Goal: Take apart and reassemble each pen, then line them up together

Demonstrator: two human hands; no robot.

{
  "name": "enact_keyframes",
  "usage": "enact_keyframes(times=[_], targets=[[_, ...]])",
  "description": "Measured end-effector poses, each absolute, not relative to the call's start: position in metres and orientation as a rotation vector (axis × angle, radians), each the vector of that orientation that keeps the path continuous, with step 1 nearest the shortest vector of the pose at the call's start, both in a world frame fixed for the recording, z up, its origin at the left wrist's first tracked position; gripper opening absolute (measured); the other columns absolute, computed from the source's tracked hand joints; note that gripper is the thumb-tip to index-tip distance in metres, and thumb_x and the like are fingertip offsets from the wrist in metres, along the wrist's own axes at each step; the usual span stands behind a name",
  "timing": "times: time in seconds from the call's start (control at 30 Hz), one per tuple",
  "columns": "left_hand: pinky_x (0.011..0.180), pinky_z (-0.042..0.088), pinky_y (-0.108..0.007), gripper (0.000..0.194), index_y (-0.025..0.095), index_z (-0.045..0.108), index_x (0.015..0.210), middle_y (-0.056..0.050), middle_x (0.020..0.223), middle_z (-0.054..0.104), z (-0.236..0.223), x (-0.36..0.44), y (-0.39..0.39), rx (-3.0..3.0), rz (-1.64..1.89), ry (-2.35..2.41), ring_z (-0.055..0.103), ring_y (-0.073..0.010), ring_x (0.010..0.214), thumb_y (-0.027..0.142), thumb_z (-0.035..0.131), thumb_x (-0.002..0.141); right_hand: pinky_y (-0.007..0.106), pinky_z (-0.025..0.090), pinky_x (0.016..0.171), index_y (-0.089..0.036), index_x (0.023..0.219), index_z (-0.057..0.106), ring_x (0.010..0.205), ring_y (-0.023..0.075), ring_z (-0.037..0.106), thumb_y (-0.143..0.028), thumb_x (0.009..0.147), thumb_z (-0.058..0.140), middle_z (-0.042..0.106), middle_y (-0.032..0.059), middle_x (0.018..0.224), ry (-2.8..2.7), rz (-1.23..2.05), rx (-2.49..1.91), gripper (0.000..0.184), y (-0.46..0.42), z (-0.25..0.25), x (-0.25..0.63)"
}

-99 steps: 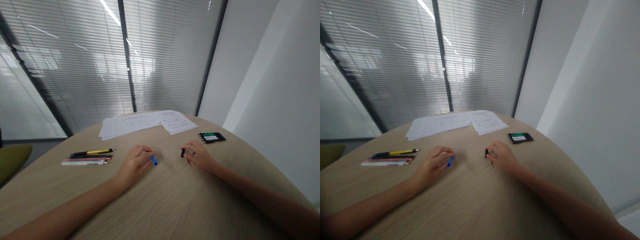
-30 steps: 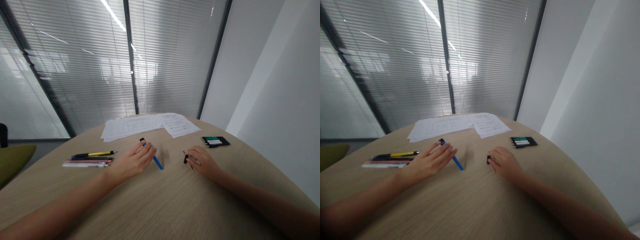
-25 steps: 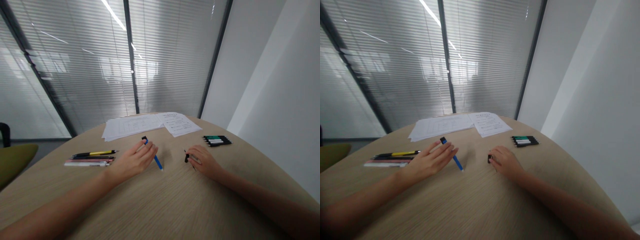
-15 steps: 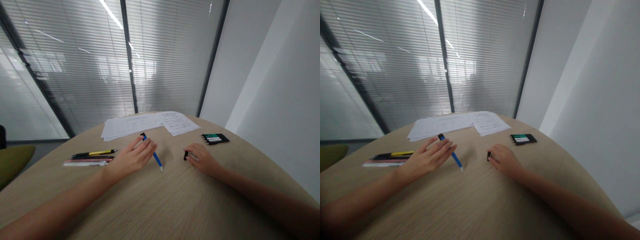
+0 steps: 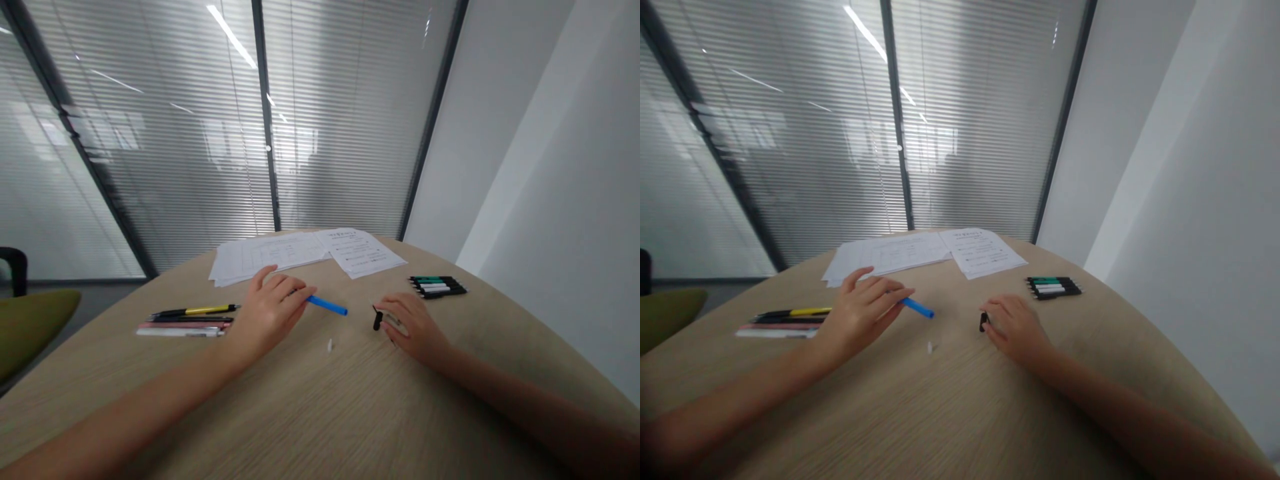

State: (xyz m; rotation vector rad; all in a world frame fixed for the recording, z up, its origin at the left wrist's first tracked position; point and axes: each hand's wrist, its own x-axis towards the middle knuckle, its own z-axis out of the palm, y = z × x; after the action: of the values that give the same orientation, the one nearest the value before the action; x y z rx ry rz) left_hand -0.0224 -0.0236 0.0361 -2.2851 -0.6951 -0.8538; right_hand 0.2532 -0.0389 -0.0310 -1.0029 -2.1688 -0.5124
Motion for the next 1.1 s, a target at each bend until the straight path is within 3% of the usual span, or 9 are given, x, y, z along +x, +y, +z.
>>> enact_keyframes(times=[0.23, 0.47, 0.7, 0.8, 0.97, 1.1], targets=[[0.076, 0.043, -0.03, 0.009, 0.017, 0.056, 0.08, -0.003, 0.087, 0.063, 0.047, -0.011, -0.036, -2.692, -1.423, -1.006, 0.057, -0.0141, 0.082, 0.024, 0.051, 0.078, 0.034, 0.034, 0.08, -0.018, 0.085, 0.056, 0.078, 0.0157, 0.053, -0.015, 0.077, 0.047, 0.063, 0.0031, 0.08, -2.281, -0.717, -0.743, 0.013, -0.06, -0.02, 0.235], [0.075, 0.044, -0.03, 0.007, 0.017, 0.055, 0.073, -0.002, 0.084, 0.064, 0.041, -0.009, -0.028, -2.732, -1.522, -1.175, 0.058, -0.0151, 0.08, 0.024, 0.053, 0.074, 0.025, 0.041, 0.063, -0.017, 0.098, 0.058, 0.07, 0.0133, 0.057, -0.023, 0.075, 0.053, 0.062, 0.0041, 0.086, -2.325, 0.002, -1.171, 0.024, -0.074, -0.009, 0.188], [0.073, 0.043, -0.031, 0.013, 0.017, 0.055, 0.082, -0.004, 0.08, 0.062, 0.008, -0.015, -0.023, -2.683, -1.378, -0.96, 0.056, -0.0164, 0.079, 0.027, 0.048, 0.079, 0.02, 0.041, 0.061, -0.017, 0.083, 0.064, 0.063, 0.0099, 0.054, -0.017, 0.068, 0.06, 0.061, 0.0011, 0.076, -2.103, 0.44, -1.335, 0.016, -0.058, -0.016, 0.162], [0.071, 0.042, -0.031, 0.014, 0.016, 0.055, 0.085, -0.005, 0.078, 0.061, 0.001, -0.019, -0.024, -2.689, -1.272, -0.863, 0.055, -0.0158, 0.077, 0.027, 0.047, 0.081, 0.019, 0.041, 0.058, -0.017, 0.073, 0.064, 0.062, 0.0095, 0.054, -0.013, 0.068, 0.059, 0.06, -0.0001, 0.072, -2.122, 0.455, -1.281, 0.008, -0.057, -0.018, 0.158], [0.073, 0.038, -0.031, 0.015, 0.018, 0.052, 0.094, -0.003, 0.079, 0.061, -0.004, -0.024, -0.025, -2.705, -1.184, -0.642, 0.053, -0.0134, 0.075, 0.023, 0.043, 0.084, 0.02, 0.044, 0.065, -0.018, 0.072, 0.062, 0.07, 0.0113, 0.058, -0.007, 0.07, 0.054, 0.064, 0.0007, 0.073, -2.132, 0.411, -1.125, 0.013, -0.065, -0.013, 0.164], [0.079, 0.035, -0.032, 0.017, 0.019, 0.052, 0.097, -0.003, 0.079, 0.061, -0.007, -0.025, -0.03, -2.632, -1.115, -0.513, 0.054, -0.0121, 0.074, 0.023, 0.039, 0.086, 0.021, 0.046, 0.059, -0.02, 0.076, 0.061, 0.062, 0.0115, 0.059, -0.018, 0.075, 0.049, 0.065, 0.0004, 0.069, -2.116, 0.361, -1.145, 0.012, -0.08, -0.016, 0.184]])
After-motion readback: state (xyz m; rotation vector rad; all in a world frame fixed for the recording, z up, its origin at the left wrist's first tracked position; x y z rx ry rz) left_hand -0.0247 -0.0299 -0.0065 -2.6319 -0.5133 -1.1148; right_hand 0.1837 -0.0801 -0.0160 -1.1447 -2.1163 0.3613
